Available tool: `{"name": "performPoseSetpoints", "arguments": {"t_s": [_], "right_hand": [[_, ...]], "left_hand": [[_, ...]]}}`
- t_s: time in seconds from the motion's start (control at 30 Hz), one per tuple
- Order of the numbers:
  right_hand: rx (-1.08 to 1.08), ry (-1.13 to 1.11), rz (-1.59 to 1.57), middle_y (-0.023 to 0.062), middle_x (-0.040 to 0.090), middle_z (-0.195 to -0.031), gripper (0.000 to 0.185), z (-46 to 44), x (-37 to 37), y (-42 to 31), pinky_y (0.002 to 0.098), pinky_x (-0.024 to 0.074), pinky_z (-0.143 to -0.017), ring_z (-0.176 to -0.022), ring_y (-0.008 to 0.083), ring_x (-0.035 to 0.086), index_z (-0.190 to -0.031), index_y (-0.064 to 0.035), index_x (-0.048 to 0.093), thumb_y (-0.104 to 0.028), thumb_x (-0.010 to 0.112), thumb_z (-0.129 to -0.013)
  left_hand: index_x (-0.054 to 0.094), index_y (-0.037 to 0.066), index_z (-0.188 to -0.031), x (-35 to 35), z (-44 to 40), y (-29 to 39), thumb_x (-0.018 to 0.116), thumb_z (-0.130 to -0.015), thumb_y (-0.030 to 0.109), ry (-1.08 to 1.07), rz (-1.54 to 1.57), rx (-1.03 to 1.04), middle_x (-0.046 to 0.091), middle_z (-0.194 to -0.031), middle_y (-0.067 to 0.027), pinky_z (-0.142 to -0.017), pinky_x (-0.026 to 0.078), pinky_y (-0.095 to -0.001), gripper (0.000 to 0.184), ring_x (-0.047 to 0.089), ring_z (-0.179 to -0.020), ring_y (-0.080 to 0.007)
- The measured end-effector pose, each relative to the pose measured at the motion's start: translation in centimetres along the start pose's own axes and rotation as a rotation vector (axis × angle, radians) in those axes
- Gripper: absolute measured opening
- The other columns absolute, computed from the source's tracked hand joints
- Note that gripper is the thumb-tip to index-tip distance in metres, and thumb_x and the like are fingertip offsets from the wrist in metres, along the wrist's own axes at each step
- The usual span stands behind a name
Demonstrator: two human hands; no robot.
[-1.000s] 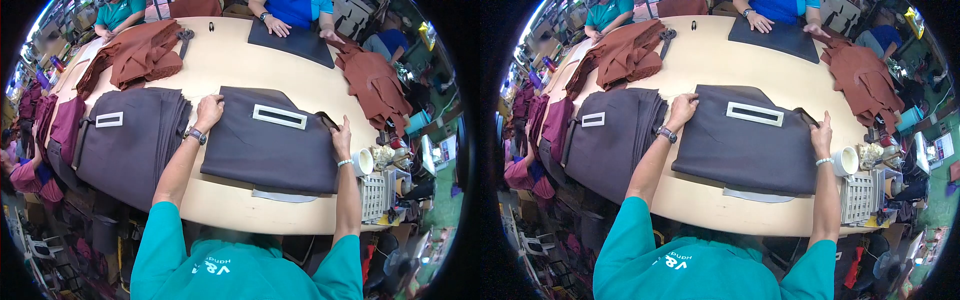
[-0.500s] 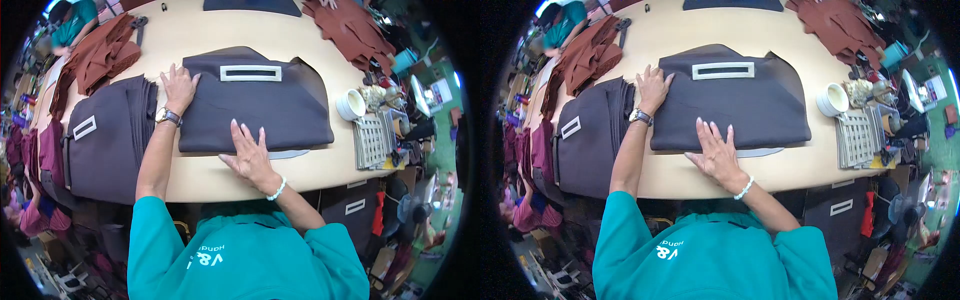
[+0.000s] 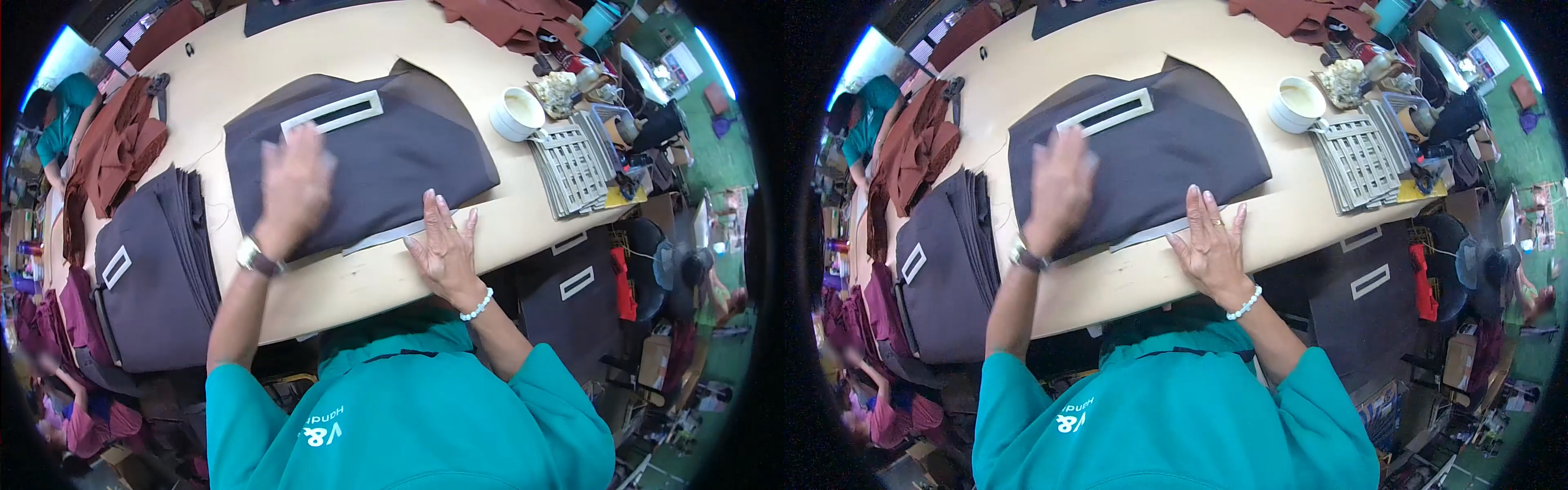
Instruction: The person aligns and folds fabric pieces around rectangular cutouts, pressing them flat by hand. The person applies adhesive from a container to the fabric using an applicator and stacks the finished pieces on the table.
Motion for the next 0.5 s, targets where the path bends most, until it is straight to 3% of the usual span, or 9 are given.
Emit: {"name": "performPoseSetpoints", "arguments": {"t_s": [0.07,0.13,0.37,0.5], "right_hand": [[0.010,0.001,-0.017,0.0121,0.031,-0.142,0.074,0.0,0.0,0.2,0.0664,0.0110,-0.099,-0.129,0.0303,0.034,-0.142,-0.0046,0.013,-0.040,0.047,-0.087],[-0.011,0.027,-0.045,0.0125,0.032,-0.141,0.072,0.1,-0.2,0.2,0.0666,0.0107,-0.099,-0.128,0.0285,0.035,-0.142,-0.0047,0.012,-0.029,0.049,-0.086],[0.130,0.111,0.105,0.0119,0.024,-0.145,0.071,0.4,-2.1,5.8,0.0669,0.0081,-0.100,-0.127,0.0259,0.037,-0.142,-0.0045,0.011,-0.016,0.046,-0.082],[0.219,0.151,-0.023,0.0135,0.040,-0.137,0.070,0.4,-3.5,8.3,0.0666,0.0089,-0.100,-0.127,0.0286,0.037,-0.142,-0.0019,0.007,-0.014,0.043,-0.084]], "left_hand": [[0.041,-0.001,-0.127,0.5,2.2,6.9,0.053,-0.085,0.022,-0.107,0.250,0.170,0.040,-0.134,-0.0189,-0.099,0.031,-0.0499,0.049,0.037,-0.125,-0.0324],[0.036,0.000,-0.132,3.2,5.1,10.5,0.046,-0.089,0.030,-0.291,0.300,0.262,0.035,-0.138,-0.0176,-0.104,0.026,-0.0476,0.054,0.033,-0.129,-0.0291],[0.033,-0.003,-0.133,3.9,6.3,11.2,0.041,-0.091,0.036,-0.341,0.240,0.197,0.031,-0.141,-0.0177,-0.105,0.023,-0.0483,0.058,0.029,-0.131,-0.0297],[0.033,-0.005,-0.132,3.6,5.5,12.9,0.041,-0.091,0.038,-0.326,0.193,0.145,0.031,-0.140,-0.0207,-0.104,0.023,-0.0500,0.060,0.031,-0.130,-0.0307]]}}
Point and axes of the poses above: each hand's wrist, its own z-axis away from the middle knuckle, its own x-axis out of the palm, y = z × x, the point moved 7 cm from there along -z, towards the middle knuckle
